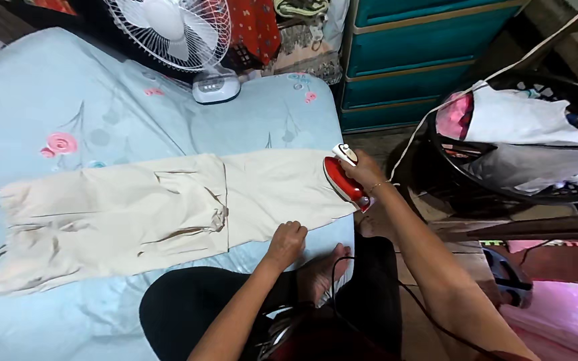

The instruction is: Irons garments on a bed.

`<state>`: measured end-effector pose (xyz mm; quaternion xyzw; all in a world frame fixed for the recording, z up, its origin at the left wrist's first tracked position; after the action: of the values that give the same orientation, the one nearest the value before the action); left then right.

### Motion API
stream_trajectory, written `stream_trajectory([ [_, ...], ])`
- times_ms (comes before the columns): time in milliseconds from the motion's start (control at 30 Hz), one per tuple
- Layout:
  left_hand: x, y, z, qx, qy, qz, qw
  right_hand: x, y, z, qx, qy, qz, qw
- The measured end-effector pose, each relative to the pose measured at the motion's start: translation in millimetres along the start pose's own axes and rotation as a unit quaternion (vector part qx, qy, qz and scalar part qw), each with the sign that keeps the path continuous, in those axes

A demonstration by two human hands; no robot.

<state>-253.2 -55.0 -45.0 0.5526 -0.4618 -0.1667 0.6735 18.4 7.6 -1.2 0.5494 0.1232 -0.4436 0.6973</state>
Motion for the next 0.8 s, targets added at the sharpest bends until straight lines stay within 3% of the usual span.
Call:
stream_trajectory([
  [200, 50, -27, -91, -0.103, -0.048, -0.049, 0.992, 32, 64, 21, 0.101, -0.005, 0.002, 0.995],
  [400, 77, -42, -138, -0.173, 0.034, 0.049, 0.983, 67, 101, 46, 0.141, -0.026, 0.025, 0.989],
  [533, 86, -35, -114, -0.186, -0.032, 0.117, 0.975, 68, 88, 47, 0.12, -0.028, 0.037, 0.992],
  [600, 76, -20, -88, -0.13, -0.04, 0.115, 0.984, 55, 76, 49, 0.093, -0.012, 0.038, 0.995],
  [700, 32, 2, -39, -0.016, 0.035, 0.061, 0.997, 22, 50, 56, 0.038, 0.021, 0.054, 0.998],
  [800, -20, 15, 6, -0.058, 0.142, 0.016, 0.988, -17, 15, 61, -0.026, 0.043, 0.087, 0.995],
])
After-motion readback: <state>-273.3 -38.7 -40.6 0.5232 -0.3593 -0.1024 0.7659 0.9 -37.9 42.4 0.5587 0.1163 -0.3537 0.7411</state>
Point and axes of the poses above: each hand's wrist, its own z-axis away from the middle knuckle, its own y-axis out of the back of the hand, x = y × z, the point moved 4 cm from there along -z, towards the middle knuckle, and after that the axes turned 5 degrees about -x, right-handed, at the moved point
